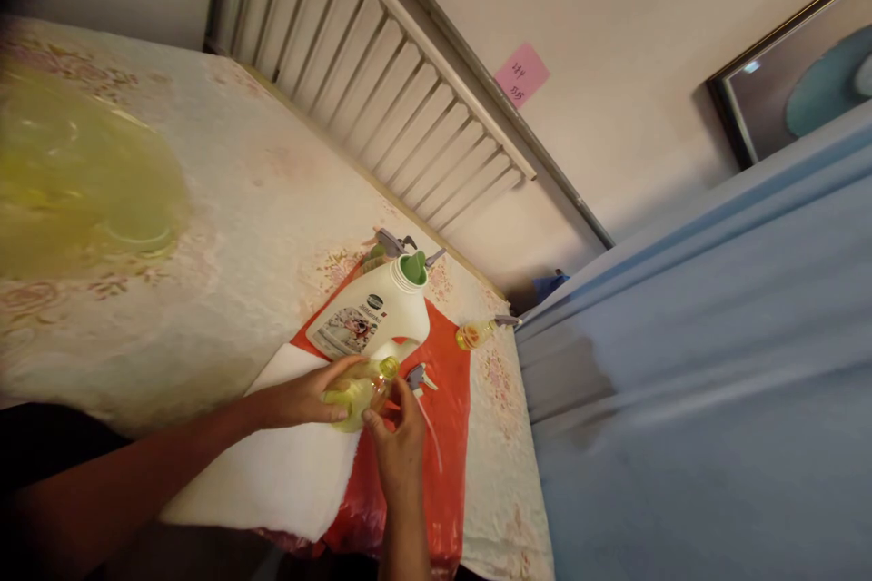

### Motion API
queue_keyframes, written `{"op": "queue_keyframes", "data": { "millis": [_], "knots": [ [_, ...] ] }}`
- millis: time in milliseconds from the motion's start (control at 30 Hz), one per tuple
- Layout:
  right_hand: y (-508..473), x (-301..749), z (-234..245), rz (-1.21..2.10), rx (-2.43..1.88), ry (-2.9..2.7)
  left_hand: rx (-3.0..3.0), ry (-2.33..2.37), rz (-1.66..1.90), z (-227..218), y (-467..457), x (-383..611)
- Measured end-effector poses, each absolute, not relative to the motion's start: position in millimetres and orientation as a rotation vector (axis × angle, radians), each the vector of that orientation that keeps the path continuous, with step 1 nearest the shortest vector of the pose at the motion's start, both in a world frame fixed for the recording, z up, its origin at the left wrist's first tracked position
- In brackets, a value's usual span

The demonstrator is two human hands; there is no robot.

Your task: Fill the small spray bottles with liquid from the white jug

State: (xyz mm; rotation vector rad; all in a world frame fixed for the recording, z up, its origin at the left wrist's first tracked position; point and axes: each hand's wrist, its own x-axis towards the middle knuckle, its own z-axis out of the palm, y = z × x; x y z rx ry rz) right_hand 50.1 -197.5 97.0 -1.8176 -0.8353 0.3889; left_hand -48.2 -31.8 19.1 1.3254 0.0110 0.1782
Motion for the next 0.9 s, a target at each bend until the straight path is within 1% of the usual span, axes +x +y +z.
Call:
{"op": "queue_keyframes", "data": {
  "millis": [67, 233, 367, 467, 600, 733, 900],
  "knots": [
    [-197.5, 49.2, 92.7, 0.375, -1.832, -0.824, 1.392, 0.039, 0.199, 23.3, -32.1, -49.4],
    [-196.5, 47.9, 83.4, 0.321, -1.843, -0.865, 1.603, 0.072, 0.396, 25.7, -35.3, -49.4],
    [-199.0, 47.5, 80.7, 0.301, -1.87, -0.933, 1.718, 0.1, 0.441, 22.3, -36.7, -47.7],
    [-209.2, 52.6, 72.6, 0.266, -1.931, -0.965, 1.67, 0.14, 0.453, 20.0, -34.4, -46.2],
    [-237.1, 66.9, 43.5, 0.095, -2.207, -0.908, 1.585, 0.174, 0.399, 16.7, -29.4, -45.5],
    [-265.5, 74.4, 13.4, 0.038, -2.522, -1.008, 1.624, 0.192, 0.368, 14.6, -28.3, -45.4],
    [-276.1, 72.5, 7.8, 0.074, -2.668, -1.022, 1.666, 0.193, 0.372, 12.5, -30.3, -43.6]
  ]
}}
